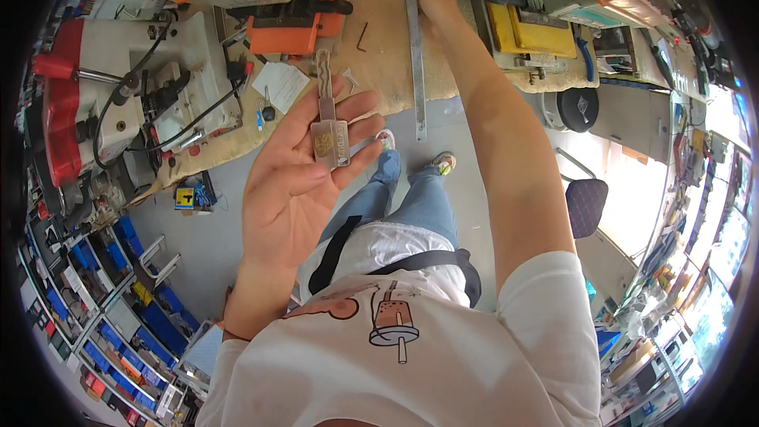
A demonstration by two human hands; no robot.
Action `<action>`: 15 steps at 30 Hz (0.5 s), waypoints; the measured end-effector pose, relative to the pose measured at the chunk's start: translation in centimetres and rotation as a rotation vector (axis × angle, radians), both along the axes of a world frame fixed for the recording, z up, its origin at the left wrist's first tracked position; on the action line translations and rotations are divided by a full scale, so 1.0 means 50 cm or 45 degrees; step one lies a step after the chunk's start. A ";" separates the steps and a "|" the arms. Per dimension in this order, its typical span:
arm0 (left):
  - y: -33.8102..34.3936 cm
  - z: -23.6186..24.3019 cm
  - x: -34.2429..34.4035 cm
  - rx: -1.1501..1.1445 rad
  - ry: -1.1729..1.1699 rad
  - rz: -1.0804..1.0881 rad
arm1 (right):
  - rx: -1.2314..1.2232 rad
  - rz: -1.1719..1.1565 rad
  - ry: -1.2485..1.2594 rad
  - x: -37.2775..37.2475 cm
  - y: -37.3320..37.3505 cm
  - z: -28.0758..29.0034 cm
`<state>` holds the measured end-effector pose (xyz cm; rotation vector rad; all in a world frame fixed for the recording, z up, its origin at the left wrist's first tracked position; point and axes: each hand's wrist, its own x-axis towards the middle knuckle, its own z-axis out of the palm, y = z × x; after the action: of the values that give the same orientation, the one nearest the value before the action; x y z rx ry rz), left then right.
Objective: The person operates a key-cutting machine to duplicate a key, then uses a caliper to measure the original and the cut key. They compare the cut key against several keys on a wall display and handle a small metal component, likely a lock cylinder, before returning to the machine.
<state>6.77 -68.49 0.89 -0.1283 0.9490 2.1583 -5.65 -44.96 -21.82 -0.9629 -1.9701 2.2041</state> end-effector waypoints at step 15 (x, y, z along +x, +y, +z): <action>-0.102 0.216 0.052 0.501 1.563 0.407 | 0.288 0.396 1.478 0.442 -0.065 0.652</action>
<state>9.37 -73.59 11.68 1.4598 1.1121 2.6198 16.44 -48.19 10.78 0.6056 -1.6838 1.8270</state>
